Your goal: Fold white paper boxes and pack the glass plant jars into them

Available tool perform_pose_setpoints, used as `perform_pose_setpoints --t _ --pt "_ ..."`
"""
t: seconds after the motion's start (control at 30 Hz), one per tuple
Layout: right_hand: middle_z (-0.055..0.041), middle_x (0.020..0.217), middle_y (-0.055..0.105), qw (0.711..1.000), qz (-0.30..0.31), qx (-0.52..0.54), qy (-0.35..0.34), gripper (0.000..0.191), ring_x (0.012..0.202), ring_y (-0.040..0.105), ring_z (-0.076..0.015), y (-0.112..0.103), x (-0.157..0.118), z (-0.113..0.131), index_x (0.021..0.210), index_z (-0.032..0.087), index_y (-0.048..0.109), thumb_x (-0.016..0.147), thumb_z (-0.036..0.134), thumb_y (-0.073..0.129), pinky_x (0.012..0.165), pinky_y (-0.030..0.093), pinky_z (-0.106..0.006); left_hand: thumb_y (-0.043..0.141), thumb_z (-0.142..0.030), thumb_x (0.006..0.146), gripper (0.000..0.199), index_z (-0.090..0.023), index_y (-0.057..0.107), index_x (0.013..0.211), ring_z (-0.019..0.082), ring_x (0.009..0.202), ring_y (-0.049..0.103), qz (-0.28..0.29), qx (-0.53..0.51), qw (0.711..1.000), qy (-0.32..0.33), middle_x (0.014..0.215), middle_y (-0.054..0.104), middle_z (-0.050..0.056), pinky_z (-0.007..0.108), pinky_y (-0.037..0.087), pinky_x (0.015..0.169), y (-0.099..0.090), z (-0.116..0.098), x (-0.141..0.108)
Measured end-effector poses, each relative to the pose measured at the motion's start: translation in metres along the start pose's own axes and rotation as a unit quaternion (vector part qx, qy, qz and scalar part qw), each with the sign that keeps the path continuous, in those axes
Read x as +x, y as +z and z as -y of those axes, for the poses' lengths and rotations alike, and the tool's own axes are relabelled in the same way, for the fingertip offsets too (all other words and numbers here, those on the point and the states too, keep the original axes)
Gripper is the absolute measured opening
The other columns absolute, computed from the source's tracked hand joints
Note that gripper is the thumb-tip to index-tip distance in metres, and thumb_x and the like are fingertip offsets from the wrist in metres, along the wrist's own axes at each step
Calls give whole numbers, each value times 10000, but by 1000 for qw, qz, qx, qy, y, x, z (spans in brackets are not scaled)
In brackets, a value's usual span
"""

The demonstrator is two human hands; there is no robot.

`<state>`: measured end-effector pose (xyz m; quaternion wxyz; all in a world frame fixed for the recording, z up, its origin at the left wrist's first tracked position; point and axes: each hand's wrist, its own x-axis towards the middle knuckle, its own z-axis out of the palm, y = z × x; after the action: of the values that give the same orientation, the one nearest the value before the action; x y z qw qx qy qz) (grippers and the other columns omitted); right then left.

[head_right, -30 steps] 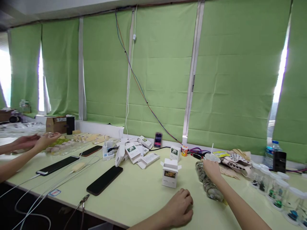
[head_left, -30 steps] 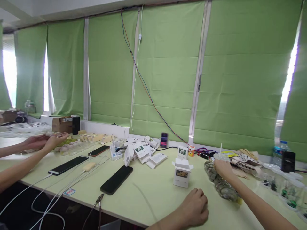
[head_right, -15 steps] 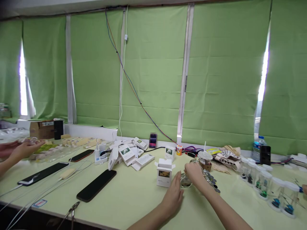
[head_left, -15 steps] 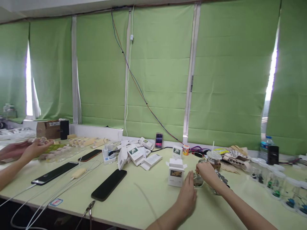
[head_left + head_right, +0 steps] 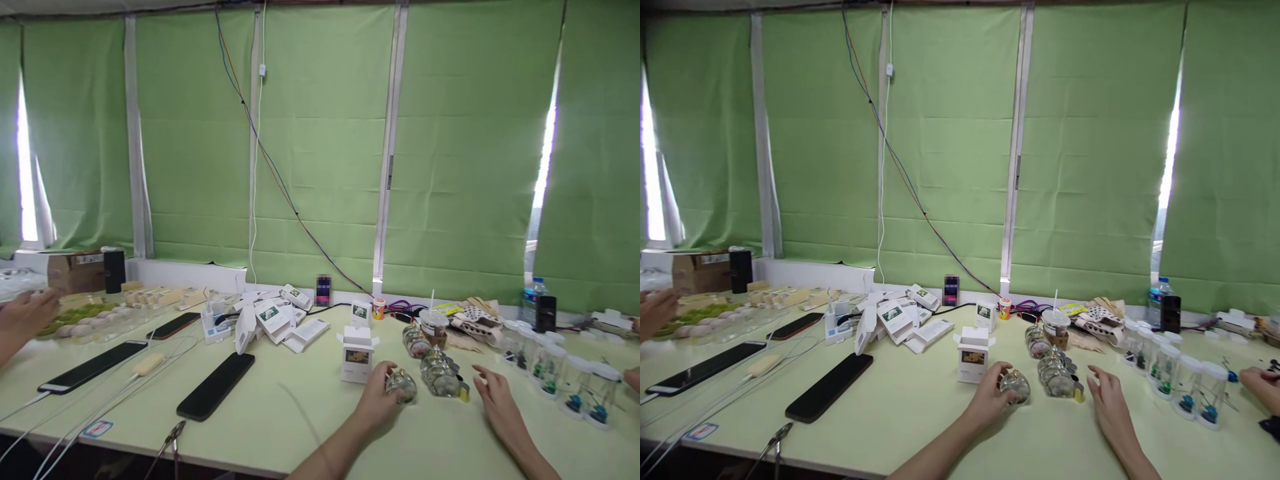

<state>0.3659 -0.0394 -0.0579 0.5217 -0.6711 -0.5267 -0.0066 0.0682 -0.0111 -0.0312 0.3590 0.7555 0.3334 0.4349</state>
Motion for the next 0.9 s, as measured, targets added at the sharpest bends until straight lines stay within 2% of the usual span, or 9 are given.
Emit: perform_pose_setpoints --t 0.07,0.17,0.23,0.3,0.4,0.5,0.63,0.8,0.9 --pt "-122 1009 593 999 40 32 11 532 1054 556 -302 3 -1 -16 1067 178 625 775 557 393 893 453 -434 708 -232 645 554 -207 510 1162 185 828 507 19 19 1000 11 1068 541 52 300 425 738 -1 -4 -2" --pt "-121 1033 621 994 78 78 17 492 1057 566 -293 5 -1 -17 1009 194 661 730 545 460 895 463 -402 802 -336 553 788 -251 458 1256 149 755 494 64 2 998 26 1197 468 67 268 432 650 -2 -8 -5" --pt "-112 1027 636 992 91 89 12 461 1002 591 -281 4 -2 -11 985 205 673 707 529 501 871 474 -388 834 -336 501 921 -270 408 1315 138 737 496 87 -32 996 5 1239 442 80 263 437 625 -2 -7 -5" --pt "-96 989 647 992 98 86 1 437 901 616 -257 3 -4 -7 982 211 675 697 505 524 840 483 -378 826 -304 518 978 -268 343 1367 119 676 488 116 -70 990 -42 1149 502 71 255 425 594 -1 -5 -4" --pt "-76 931 650 993 94 68 -15 417 800 613 -230 4 -7 -8 981 202 669 683 465 543 799 489 -366 826 -250 516 919 -230 405 1333 113 644 475 126 -79 986 -77 986 558 29 251 398 593 2 0 0" --pt "-76 919 645 995 84 56 -11 404 780 602 -227 7 -7 -10 954 190 653 654 445 563 760 491 -358 859 -242 450 719 -182 586 1112 171 802 506 64 -20 998 -23 1018 554 36 273 399 691 3 3 3" --pt "-81 847 637 996 78 51 14 359 758 607 -242 4 -7 -8 797 186 635 624 493 570 731 486 -370 819 -241 517 415 -151 628 875 223 889 502 31 63 998 -2 933 572 38 298 379 756 1 3 3" --pt "-69 908 650 980 44 162 107 381 869 631 -247 -7 -22 6 823 202 576 630 527 625 735 491 -342 624 -56 604 353 -172 594 936 197 842 520 49 66 997 5 907 599 27 274 376 716 0 1 -2" --pt "3 687 617 956 68 245 143 401 626 606 -175 -13 -39 16 829 204 561 643 552 631 565 469 -277 625 -56 596 394 -181 575 966 191 832 531 72 33 997 2 905 614 21 263 383 703 0 -1 -4"
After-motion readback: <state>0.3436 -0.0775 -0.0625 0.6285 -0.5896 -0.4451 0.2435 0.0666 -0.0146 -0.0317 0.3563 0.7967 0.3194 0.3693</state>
